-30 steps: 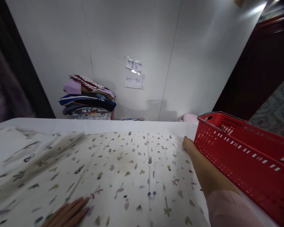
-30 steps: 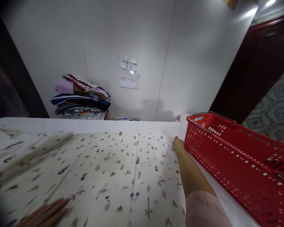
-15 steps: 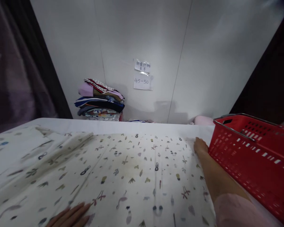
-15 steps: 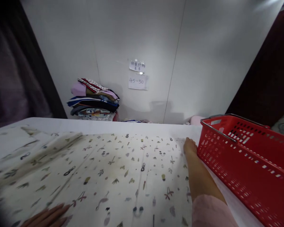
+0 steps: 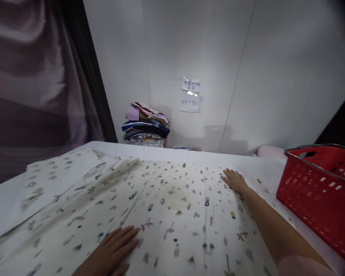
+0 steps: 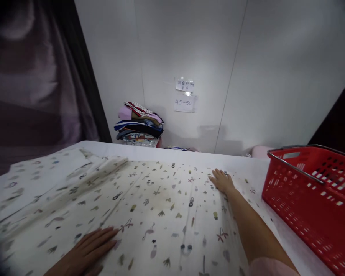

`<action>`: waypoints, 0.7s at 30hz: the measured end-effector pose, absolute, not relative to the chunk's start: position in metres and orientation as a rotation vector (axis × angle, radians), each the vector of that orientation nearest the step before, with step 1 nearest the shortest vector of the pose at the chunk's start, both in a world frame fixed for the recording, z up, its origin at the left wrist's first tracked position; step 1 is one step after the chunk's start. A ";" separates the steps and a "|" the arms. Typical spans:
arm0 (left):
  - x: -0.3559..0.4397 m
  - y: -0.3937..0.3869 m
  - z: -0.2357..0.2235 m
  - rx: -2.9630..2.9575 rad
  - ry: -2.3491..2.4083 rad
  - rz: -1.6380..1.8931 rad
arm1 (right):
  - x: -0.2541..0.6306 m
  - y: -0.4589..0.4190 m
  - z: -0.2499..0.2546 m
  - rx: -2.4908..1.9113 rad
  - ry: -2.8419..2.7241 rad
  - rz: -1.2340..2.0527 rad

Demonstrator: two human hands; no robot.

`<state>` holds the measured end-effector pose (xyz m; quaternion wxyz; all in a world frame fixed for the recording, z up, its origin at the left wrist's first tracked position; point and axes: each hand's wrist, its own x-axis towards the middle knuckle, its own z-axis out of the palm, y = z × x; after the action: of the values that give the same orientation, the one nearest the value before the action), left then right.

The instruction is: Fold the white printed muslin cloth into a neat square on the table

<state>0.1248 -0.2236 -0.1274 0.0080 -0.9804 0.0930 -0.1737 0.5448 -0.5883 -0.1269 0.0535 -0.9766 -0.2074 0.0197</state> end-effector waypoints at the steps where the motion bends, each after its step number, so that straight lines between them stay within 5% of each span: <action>1: 0.125 -0.223 -0.123 -3.060 0.332 -0.500 | 0.547 -0.588 -0.127 -2.977 -0.613 0.080; 15: 0.124 -0.228 -0.104 -3.195 0.413 -0.329 | 0.507 -0.543 -0.121 -2.981 -0.787 0.137; 21: 0.123 -0.239 -0.096 -3.392 0.420 -0.268 | 0.460 -0.545 -0.146 -2.861 -1.062 -0.117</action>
<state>0.1228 -0.2390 -0.0964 -0.1432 -0.9792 0.1214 -0.0774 0.4603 -0.5452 -0.1462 0.0439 -0.9358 -0.3475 -0.0384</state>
